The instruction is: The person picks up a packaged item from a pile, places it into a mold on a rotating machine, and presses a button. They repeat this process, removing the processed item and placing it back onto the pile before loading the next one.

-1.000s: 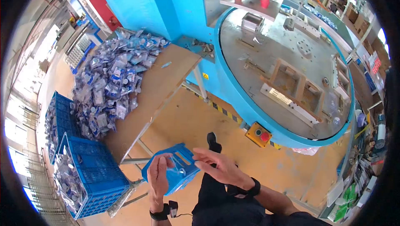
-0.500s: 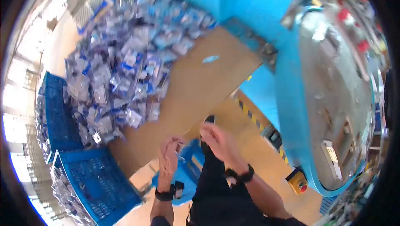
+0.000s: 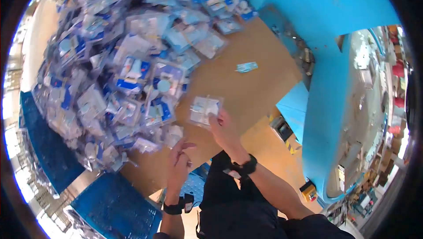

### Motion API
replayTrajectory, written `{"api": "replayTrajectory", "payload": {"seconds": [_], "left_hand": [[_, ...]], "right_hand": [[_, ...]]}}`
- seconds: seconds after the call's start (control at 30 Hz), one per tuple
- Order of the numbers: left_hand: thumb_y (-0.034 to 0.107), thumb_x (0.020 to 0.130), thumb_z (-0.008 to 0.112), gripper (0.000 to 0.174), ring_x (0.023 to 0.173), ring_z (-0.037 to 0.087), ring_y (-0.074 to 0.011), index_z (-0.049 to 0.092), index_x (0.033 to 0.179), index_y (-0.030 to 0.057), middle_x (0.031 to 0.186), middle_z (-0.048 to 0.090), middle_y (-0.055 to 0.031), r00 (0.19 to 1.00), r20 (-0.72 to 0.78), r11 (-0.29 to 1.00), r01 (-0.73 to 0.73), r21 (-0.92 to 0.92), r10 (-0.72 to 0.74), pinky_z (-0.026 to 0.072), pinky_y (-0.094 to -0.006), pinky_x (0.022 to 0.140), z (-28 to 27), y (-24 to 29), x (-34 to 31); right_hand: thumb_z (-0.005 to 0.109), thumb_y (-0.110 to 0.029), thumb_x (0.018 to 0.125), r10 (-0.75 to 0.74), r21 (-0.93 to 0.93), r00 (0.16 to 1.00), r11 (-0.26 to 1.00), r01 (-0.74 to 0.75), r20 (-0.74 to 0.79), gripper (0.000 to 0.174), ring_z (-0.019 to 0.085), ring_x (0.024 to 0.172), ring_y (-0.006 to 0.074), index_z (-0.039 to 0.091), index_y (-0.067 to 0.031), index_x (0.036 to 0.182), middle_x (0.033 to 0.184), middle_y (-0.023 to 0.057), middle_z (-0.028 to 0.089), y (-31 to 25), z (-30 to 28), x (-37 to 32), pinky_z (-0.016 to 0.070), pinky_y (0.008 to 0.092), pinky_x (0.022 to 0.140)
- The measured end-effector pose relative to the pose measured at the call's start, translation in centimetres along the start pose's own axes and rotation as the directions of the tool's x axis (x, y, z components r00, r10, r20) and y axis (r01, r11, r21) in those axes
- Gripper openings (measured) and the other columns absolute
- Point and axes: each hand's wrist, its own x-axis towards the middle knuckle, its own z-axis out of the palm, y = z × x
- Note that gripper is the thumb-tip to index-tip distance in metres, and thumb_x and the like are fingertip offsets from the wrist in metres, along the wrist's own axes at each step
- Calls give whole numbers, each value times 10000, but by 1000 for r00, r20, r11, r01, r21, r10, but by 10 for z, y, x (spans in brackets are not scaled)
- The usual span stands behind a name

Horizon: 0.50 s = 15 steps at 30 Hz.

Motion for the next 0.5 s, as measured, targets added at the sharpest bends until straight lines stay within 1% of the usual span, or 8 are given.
{"api": "replayTrajectory", "payload": {"seconds": [0.07, 0.17, 0.23, 0.27, 0.33, 0.37, 0.4, 0.5], "left_hand": [[228, 1010, 495, 410, 602, 502, -25, 533, 1366, 28, 1044, 682, -63, 999, 32, 1000, 1, -3, -1, 378, -180, 510, 16, 19, 7], [327, 1030, 493, 437, 588, 484, -29, 547, 1334, 19, 970, 668, -52, 992, 121, 999, -35, 31, 31, 358, -189, 495, 45, 51, -1], [377, 1035, 490, 453, 574, 471, -29, 568, 1294, 14, 902, 651, -35, 968, 221, 990, -132, 39, 121, 343, -196, 483, 75, 68, -17], [376, 1033, 491, 437, 564, 470, -32, 581, 1261, 15, 863, 636, -23, 972, 222, 997, -75, 12, 71, 337, -204, 473, 78, 51, -24], [364, 1025, 503, 399, 563, 474, -42, 607, 1202, 22, 808, 611, -1, 952, 303, 995, -67, 77, 41, 328, -211, 473, 96, 38, -35], [352, 1019, 514, 377, 573, 477, -47, 620, 1175, 26, 791, 602, 10, 935, 349, 977, -130, 170, 63, 325, -209, 481, 113, 56, -49], [337, 1012, 519, 368, 575, 477, -48, 622, 1177, 25, 790, 601, 6, 920, 377, 968, -182, 171, 107, 328, -211, 486, 136, 64, -70], [290, 993, 528, 348, 598, 493, -71, 626, 1178, 11, 805, 603, -19, 869, 454, 910, -336, 242, 200, 362, -235, 512, 194, 68, -128]], "right_hand": [[635, -221, 967, 37, -121, 999, 992, -35, 14, 357, 590, 795, 78, 574, -5, 1244, 948, -11, 649, -29, -63, -14, 499, 251, 680], [639, -212, 966, 73, -89, 974, 995, -55, 215, 360, 590, 802, 66, 567, -16, 1259, 959, 2, 646, -85, -127, -54, 495, 239, 669], [647, -210, 956, 73, -186, 942, 983, -12, 328, 388, 586, 743, 91, 556, -8, 1274, 901, 27, 635, -124, -145, -87, 501, 278, 631], [651, -209, 950, 75, -240, 931, 971, 13, 356, 402, 584, 713, 104, 550, -4, 1282, 872, 40, 629, -136, -160, -104, 503, 298, 613], [687, -234, 933, -135, -130, 969, 978, 163, 205, 465, 627, 834, 141, 516, -18, 1308, 1022, 72, 634, -110, -181, -132, 513, 293, 701], [689, -222, 924, -350, -316, 937, 887, 338, 20, 466, 632, 877, 206, 517, -22, 1308, 1069, 102, 625, -112, -189, -151, 519, 328, 734], [691, -210, 914, -547, -513, 830, 745, 425, -106, 468, 638, 920, 271, 517, -26, 1308, 1117, 133, 616, -115, -199, -173, 525, 363, 768], [685, -187, 903, -724, -604, 668, 613, 510, -171, 435, 598, 1021, 360, 528, -33, 1279, 1207, 164, 575, -110, -234, -234, 524, 422, 817]]}}
